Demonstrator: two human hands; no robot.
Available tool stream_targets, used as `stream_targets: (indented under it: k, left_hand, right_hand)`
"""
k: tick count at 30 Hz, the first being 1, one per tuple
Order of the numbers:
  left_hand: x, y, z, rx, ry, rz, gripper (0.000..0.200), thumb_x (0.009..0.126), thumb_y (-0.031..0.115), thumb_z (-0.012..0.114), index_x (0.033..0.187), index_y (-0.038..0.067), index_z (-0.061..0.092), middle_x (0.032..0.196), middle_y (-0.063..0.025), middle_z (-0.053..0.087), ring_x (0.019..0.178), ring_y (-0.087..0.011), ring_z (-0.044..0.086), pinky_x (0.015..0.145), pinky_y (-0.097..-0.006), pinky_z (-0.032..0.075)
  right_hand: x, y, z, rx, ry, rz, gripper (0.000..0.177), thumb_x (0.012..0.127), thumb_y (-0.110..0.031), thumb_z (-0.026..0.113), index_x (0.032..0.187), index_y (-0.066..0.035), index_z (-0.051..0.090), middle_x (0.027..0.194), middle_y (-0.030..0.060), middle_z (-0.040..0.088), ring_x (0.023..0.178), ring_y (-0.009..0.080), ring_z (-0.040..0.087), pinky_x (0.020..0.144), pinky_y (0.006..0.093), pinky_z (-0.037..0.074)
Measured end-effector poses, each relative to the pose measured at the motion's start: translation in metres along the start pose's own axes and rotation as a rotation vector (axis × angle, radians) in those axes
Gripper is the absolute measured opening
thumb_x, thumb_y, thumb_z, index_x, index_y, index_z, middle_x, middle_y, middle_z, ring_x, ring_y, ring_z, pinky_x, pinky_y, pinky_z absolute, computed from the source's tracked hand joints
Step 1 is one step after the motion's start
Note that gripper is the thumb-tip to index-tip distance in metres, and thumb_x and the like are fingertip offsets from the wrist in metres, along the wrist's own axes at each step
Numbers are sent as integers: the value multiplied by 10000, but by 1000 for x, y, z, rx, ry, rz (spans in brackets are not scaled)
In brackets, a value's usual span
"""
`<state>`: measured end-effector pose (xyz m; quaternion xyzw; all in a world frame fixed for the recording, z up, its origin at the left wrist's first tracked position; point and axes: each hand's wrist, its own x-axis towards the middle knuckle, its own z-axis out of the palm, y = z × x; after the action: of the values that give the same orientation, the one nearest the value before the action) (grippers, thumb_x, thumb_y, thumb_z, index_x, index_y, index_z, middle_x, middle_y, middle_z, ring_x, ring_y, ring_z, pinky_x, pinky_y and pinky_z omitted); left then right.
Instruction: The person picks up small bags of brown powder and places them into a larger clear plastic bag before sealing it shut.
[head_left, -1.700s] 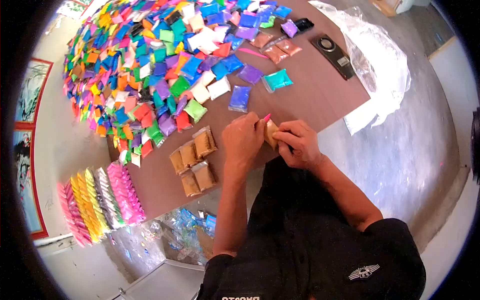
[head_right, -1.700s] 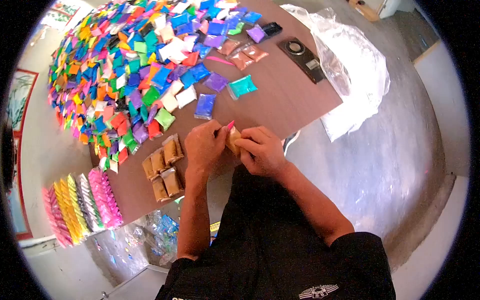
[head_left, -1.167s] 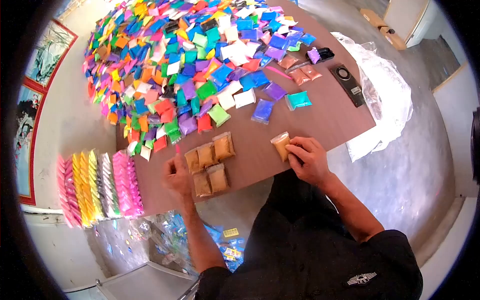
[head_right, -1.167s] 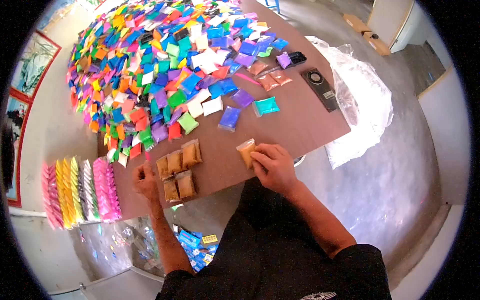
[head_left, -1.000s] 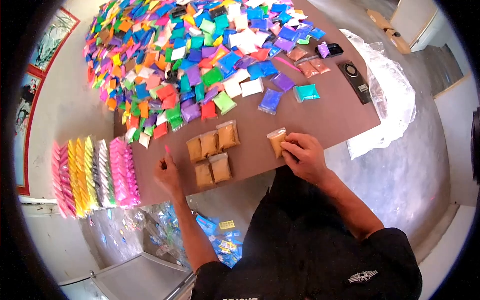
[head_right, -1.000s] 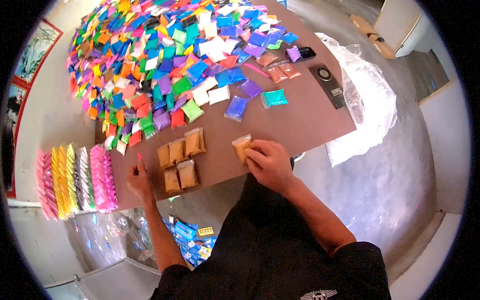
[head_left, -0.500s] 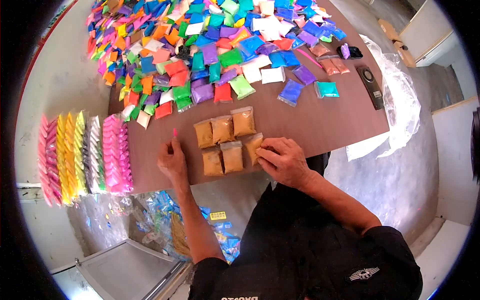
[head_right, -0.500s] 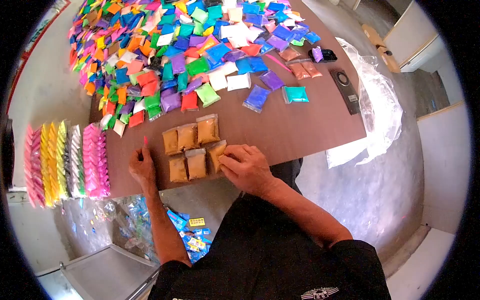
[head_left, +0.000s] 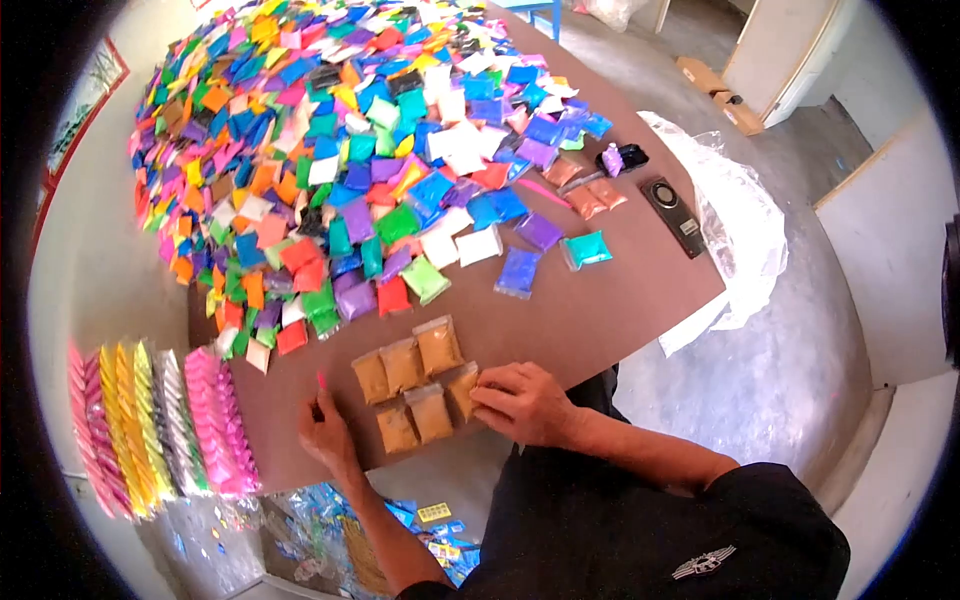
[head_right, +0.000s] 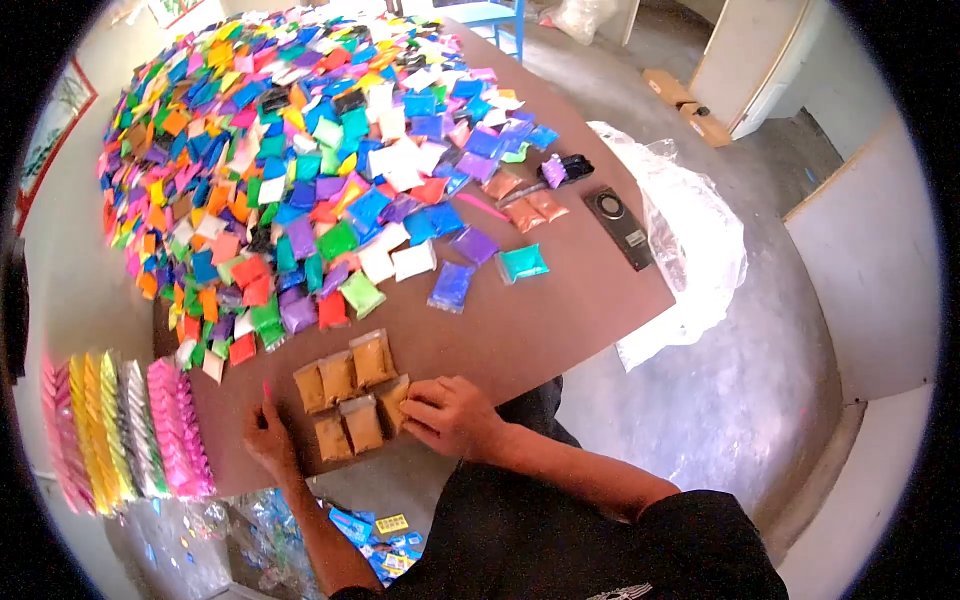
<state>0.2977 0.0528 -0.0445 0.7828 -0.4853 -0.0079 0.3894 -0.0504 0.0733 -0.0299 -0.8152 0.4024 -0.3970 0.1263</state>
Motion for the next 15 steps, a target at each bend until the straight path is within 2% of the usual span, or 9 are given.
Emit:
stream_targets:
  k: [1,4,8,13,15]
  left_hand:
    - [-1,-1,1,-37,11,0,233,1024,209,742,961,-15,749,762,-149,712,669,-217,634,646,-411,519]
    - [-1,2,2,-110,14,46,235,1030,195,732,939,-22,728,761,-143,700,665,-211,619,637,-395,511]
    - [0,-1,3,-54,35,37,235,1033,192,730,940,-23,714,752,-138,687,659,-200,603,629,-398,505]
    - [1,-4,4,-7,29,-2,242,1033,188,732,924,-24,695,730,-126,652,647,-188,571,617,-397,495]
    - [2,-3,5,-21,44,57,261,1035,184,735,888,-23,677,703,-106,619,639,-180,549,606,-391,485]
  right_hand:
    - [1,1,-2,53,21,-16,216,876,-177,828,1061,-108,740,1131,83,707,981,285,718,805,430,569]
    - [8,9,-16,99,25,31,191,886,-158,813,1052,-95,741,1103,107,717,970,315,729,809,450,593]
    - [35,50,-52,89,74,124,174,898,-147,796,1047,-75,742,1071,131,731,945,345,735,826,464,609]
    - [93,107,-98,-100,127,274,204,929,-160,766,1114,-74,766,1100,139,751,965,353,738,836,472,598]
    - [117,137,-101,-143,126,219,203,937,-156,754,1123,-76,770,1116,132,751,985,352,735,859,474,592]
